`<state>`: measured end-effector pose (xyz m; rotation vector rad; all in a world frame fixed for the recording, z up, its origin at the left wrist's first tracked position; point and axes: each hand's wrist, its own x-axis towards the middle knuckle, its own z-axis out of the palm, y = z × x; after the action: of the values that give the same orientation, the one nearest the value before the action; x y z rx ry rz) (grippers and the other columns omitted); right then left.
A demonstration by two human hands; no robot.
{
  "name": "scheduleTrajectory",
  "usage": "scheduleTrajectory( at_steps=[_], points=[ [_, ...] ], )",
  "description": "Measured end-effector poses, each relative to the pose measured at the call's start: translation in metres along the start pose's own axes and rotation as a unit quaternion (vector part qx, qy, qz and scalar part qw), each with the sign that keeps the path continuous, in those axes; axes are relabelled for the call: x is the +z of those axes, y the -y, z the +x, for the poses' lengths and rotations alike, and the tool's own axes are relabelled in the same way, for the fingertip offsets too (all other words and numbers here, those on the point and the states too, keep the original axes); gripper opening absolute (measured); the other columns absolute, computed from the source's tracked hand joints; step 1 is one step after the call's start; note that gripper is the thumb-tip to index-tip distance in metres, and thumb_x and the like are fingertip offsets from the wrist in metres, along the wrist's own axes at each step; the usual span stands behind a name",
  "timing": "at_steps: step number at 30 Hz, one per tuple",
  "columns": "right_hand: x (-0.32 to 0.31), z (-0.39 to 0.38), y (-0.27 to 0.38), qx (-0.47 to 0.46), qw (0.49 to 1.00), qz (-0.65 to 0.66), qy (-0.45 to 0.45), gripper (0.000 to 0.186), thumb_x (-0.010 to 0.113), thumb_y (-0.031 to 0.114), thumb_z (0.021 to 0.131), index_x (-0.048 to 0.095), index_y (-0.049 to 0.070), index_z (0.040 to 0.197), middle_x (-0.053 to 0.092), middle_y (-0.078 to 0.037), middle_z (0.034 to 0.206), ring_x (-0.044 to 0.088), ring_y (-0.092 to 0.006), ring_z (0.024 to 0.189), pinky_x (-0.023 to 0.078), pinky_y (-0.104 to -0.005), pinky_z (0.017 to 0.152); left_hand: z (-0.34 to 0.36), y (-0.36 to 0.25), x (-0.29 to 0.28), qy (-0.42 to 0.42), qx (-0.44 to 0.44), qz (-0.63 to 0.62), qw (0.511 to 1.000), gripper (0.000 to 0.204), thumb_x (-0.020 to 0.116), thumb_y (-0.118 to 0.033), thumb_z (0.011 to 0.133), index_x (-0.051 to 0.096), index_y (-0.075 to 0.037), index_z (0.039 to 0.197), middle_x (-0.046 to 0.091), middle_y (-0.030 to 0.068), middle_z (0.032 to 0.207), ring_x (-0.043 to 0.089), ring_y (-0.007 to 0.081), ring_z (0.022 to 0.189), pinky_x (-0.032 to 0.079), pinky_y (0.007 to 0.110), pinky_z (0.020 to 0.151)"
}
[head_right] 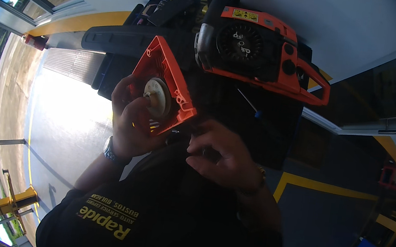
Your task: The person removes the red starter housing from a chainsaw, uses a screwdriver to adjust the internal spool, and then reattaches the housing to the chainsaw body.
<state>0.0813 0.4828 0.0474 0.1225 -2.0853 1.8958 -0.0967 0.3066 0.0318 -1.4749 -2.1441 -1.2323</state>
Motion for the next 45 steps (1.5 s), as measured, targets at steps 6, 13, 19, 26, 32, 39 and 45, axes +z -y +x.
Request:
scheduleTrajectory(
  at_steps=[6,13,19,26,32,39,45],
  points=[
    [-0.072,-0.089,0.021,-0.073,0.997,0.006,0.004,0.027,0.079,0.024,0.083,0.065,0.003,0.091,0.059,-0.011,0.076,0.056,-0.0149,0.059,0.037,-0.0264,0.047,-0.010,0.091,-0.040,-0.047,-0.236,0.004,0.971,0.067,0.088,-0.017,0.068,0.054,-0.003,0.123,0.042,0.0167,0.140,0.058,0.0306,0.117,0.055,0.040,0.095],
    [-0.075,-0.101,0.036,0.061,0.996,0.054,-0.026,0.037,0.077,0.024,0.084,0.064,0.002,0.110,0.063,-0.015,0.097,0.063,-0.0210,0.083,0.049,-0.0307,0.068,0.008,0.062,-0.030,-0.015,-0.123,0.104,0.987,0.065,0.090,-0.018,0.068,0.056,-0.007,0.122,0.042,0.0196,0.140,0.058,0.0340,0.119,0.056,0.040,0.095],
    [-0.034,-0.005,0.026,0.021,0.994,-0.077,0.078,0.028,0.071,0.016,0.090,0.064,0.005,0.115,0.064,-0.014,0.108,0.066,-0.0295,0.101,0.053,-0.0386,0.086,0.018,-0.023,0.012,0.057,0.031,0.004,0.998,0.074,0.098,-0.021,0.059,0.053,-0.014,0.118,0.033,0.0258,0.145,0.050,0.0432,0.130,0.053,0.052,0.097],
    [-0.041,-0.008,0.022,0.023,0.991,-0.103,0.076,0.022,0.073,0.015,0.088,0.065,0.006,0.107,0.063,-0.013,0.112,0.065,-0.0300,0.099,0.053,-0.0376,0.084,0.036,-0.009,0.009,0.046,0.079,0.012,0.996,0.073,0.096,-0.018,0.057,0.053,-0.013,0.116,0.035,0.0255,0.146,0.052,0.0419,0.128,0.055,0.045,0.092],
    [-0.123,-0.137,0.039,-0.060,0.982,-0.002,-0.176,0.033,0.070,0.036,0.092,0.056,0.008,0.081,0.058,-0.010,0.083,0.049,-0.0130,0.066,0.041,-0.0262,0.057,0.035,0.099,-0.037,-0.004,-0.152,0.102,0.983,0.070,0.092,-0.017,0.060,0.057,-0.008,0.120,0.043,0.0197,0.142,0.052,0.0391,0.127,0.052,0.048,0.099],
    [-0.106,-0.109,0.027,0.057,0.994,0.030,-0.089,0.027,0.073,0.031,0.087,0.062,0.007,0.092,0.062,-0.015,0.093,0.058,-0.0196,0.073,0.047,-0.0312,0.067,0.039,0.059,-0.032,0.003,-0.018,0.086,0.996,0.067,0.093,-0.017,0.060,0.059,-0.013,0.118,0.043,0.0209,0.142,0.053,0.0394,0.127,0.054,0.047,0.097],
    [-0.044,-0.002,0.016,-0.002,0.997,-0.060,0.056,0.025,0.076,0.008,0.082,0.063,0.002,0.102,0.064,-0.018,0.100,0.066,-0.0243,0.088,0.053,-0.0352,0.070,0.031,-0.008,0.004,0.034,0.073,0.002,0.997,0.065,0.094,-0.022,0.057,0.062,-0.014,0.114,0.044,0.0248,0.141,0.055,0.0435,0.123,0.053,0.051,0.096]
  ],
)
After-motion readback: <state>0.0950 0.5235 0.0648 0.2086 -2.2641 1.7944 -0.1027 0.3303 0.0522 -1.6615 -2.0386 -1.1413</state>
